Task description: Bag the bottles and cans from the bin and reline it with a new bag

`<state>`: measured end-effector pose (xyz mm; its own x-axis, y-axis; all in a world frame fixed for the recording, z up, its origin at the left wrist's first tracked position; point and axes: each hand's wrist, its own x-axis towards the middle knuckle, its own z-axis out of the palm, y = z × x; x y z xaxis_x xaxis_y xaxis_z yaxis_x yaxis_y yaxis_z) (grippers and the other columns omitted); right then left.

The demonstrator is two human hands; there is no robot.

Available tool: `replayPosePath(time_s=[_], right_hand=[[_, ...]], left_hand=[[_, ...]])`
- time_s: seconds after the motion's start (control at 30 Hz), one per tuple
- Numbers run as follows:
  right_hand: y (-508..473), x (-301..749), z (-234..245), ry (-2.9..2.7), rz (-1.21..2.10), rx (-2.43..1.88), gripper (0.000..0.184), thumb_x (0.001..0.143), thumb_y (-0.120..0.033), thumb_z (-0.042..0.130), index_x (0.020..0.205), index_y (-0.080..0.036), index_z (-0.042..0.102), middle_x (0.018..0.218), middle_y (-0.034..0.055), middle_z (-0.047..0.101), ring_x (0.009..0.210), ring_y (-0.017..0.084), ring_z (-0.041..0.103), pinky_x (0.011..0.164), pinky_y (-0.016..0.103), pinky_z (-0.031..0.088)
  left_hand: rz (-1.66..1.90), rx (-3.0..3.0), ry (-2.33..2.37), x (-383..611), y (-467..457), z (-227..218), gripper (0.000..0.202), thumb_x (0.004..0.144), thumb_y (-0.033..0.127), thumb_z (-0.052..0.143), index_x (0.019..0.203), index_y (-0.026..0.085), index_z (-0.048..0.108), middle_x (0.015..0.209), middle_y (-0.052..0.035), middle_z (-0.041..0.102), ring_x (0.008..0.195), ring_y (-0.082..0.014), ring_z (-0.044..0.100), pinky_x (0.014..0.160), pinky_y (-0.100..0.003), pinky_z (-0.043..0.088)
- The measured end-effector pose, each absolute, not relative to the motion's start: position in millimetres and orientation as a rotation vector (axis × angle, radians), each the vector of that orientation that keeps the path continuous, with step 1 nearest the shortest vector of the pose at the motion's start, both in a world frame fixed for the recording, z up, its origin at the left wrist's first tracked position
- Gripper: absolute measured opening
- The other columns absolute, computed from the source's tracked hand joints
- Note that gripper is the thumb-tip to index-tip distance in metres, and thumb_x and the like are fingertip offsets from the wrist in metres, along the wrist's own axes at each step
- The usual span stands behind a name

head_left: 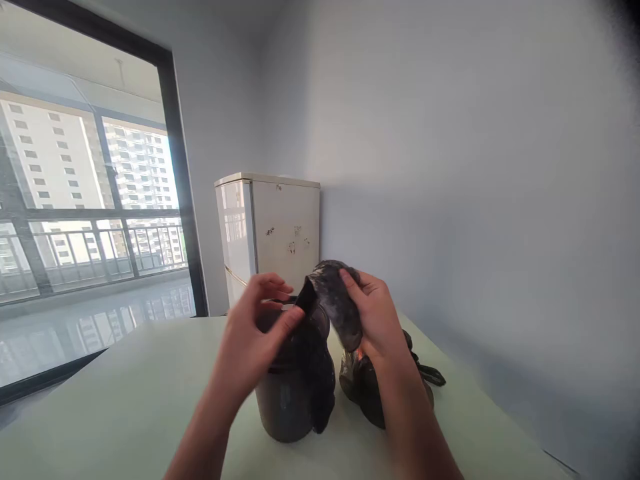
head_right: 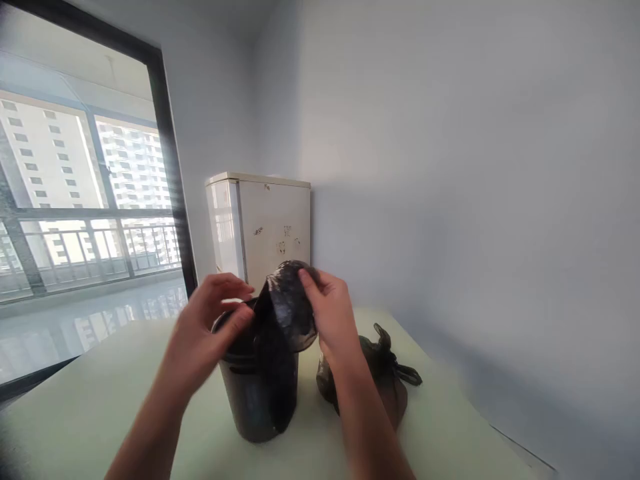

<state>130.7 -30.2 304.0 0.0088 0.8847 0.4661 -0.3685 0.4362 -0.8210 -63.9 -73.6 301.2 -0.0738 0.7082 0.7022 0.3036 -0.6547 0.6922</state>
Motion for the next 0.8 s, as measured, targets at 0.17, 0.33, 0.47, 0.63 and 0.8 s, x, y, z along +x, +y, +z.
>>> replayPosePath(time_s=[0.17,0.33,0.47,0.63,0.8], right_hand=[[-35.4,128.4,304.2,-1.329,1.11,-0.519,0.04,0.08,-0.056,0.091,0.087,-0.017,0.083,0.081,0.004,0.073,0.073,0.017,0.062,0.067,0.028,0.05],[-32.3,155.6,309.1,-1.184,0.986,-0.6,0.055,0.08,-0.063,0.089,0.062,-0.016,0.065,0.058,-0.0045,0.042,0.054,0.008,0.032,0.049,0.024,0.025],[-32.1,161.7,311.2,-1.269,1.031,-0.545,0.052,0.085,-0.061,0.085,0.068,-0.017,0.064,0.061,-0.0038,0.044,0.054,0.009,0.036,0.05,0.025,0.028],[-44.0,145.1,308.8,-1.378,1.112,-0.478,0.046,0.089,-0.058,0.083,0.073,-0.017,0.068,0.066,-0.0022,0.046,0.06,0.011,0.04,0.054,0.027,0.03],[-48.2,154.2,311.5,-1.251,1.093,-0.483,0.053,0.082,-0.057,0.09,0.063,-0.017,0.061,0.064,-0.0045,0.037,0.062,0.01,0.028,0.056,0.026,0.024]], left_hand=[[1.696,1.935,1.132,-44.1,-78.8,295.6,0.022,0.101,0.041,0.066,0.091,0.021,0.07,0.084,-0.0006,0.071,0.076,-0.0152,0.066,0.069,-0.026,0.052],[1.895,1.792,1.327,-71.3,-73.9,300.6,0.032,0.102,0.051,0.065,0.089,0.022,0.066,0.073,0.0022,0.062,0.065,-0.0127,0.054,0.058,-0.024,0.041],[1.987,1.791,1.342,-76.9,-73.0,304.8,0.031,0.098,0.051,0.069,0.115,0.025,0.068,0.101,-0.002,0.073,0.086,-0.0182,0.068,0.075,-0.028,0.052],[1.757,2.077,1.256,-56.6,-81.2,303.8,0.028,0.087,0.04,0.081,0.112,0.028,0.074,0.111,-0.0026,0.075,0.1,-0.0229,0.07,0.089,-0.033,0.053],[1.753,1.957,1.272,-68.9,-78.1,305.2,0.031,0.102,0.049,0.061,0.09,0.023,0.073,0.089,-0.003,0.072,0.084,-0.0203,0.066,0.075,-0.029,0.048]])
